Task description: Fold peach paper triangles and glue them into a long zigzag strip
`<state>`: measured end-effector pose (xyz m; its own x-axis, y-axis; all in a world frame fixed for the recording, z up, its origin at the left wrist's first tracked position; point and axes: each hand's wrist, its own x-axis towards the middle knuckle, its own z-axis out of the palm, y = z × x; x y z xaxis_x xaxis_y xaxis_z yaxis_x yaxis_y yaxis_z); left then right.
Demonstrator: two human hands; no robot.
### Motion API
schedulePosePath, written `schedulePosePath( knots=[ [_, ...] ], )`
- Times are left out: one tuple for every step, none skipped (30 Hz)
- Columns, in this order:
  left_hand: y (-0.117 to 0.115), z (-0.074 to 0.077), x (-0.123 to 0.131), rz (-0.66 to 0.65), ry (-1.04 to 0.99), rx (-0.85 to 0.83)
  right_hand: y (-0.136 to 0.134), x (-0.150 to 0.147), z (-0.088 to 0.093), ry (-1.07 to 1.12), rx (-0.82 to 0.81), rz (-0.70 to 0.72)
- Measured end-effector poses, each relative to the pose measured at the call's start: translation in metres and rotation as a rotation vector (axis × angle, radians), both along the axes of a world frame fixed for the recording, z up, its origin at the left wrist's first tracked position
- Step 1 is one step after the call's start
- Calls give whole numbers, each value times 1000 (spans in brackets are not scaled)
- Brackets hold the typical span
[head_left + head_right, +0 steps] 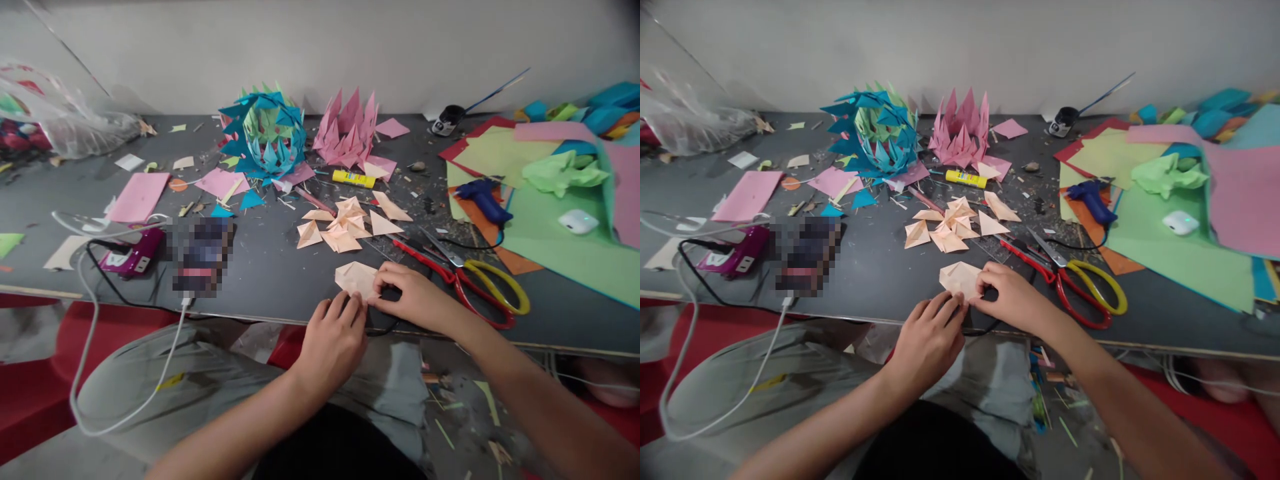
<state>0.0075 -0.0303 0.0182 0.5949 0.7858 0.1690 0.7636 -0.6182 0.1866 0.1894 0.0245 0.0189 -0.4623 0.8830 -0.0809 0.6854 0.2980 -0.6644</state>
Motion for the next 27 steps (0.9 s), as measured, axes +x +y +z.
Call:
schedulePosePath(
  knots=[
    [-1,1,0,-8,19,-1,1,1,0,1,-24,-1],
    [-2,1,-1,-19,30,-10,2,2,1,7,-48,-6],
    [-1,1,-2,-30,34,-20,3,3,1,17,-74,-10],
    [0,0,-4,-41,28,-30,5,5,2,31,-102,-11],
    [1,-1,-6,-54,14,-42,7,6,2,45,-131,-6],
    [2,-2,-9,-70,-7,-51,9,7,3,59,-160,3],
    [3,-2,-13,-88,-31,-58,12,8,4,70,-185,17],
    [4,-3,-16,-108,-57,-64,13,9,5,76,-203,31],
    [5,-4,-20,-128,-81,-70,15,9,5,78,-212,45],
    [7,-4,-24,-147,-106,-79,15,9,6,76,-212,58],
    [8,-3,-27,-164,-129,-93,15,9,6,73,-206,69],
    [10,-3,-29,-174,-152,-113,15,9,6,73,-195,79],
    [13,-2,-30,-180,-172,-143,13,8,6,77,-185,90],
    [17,-1,-31,-179,-191,-170,12,8,6,83,-173,99],
    [21,0,-31,-163,-206,-186,10,8,7,88,-161,107],
    [25,1,-30,-139,-216,-186,8,9,7,90,-146,113],
    [30,2,-28,-111,-219,-176,6,9,7,87,-127,118],
    [34,2,-27,-90,-216,-162,5,9,8,80,-104,123],
    [38,3,-25,-80,-206,-150,4,9,9,69,-77,125],
    [41,3,-24,-81,-193,-142,2,9,9,56,-46,127],
    [43,2,-24,-94,-176,-138,0,8,9,45,-6,129],
    [45,2,-24,-109,-160,-131,-2,7,8,34,44,129],
    [45,1,-24,-117,-147,-118,-5,6,7,26,98,132],
    [44,-1,-24,-116,-137,-98,-8,4,5,21,154,133],
    [42,-2,-25,-105,-131,-76,-12,1,3,21,207,128],
    [40,-4,-25,-87,-133,-61,-17,-2,0,27,251,114],
    [37,-5,-25,-61,-144,-55,-22,-6,-2,40,282,87]
  ],
)
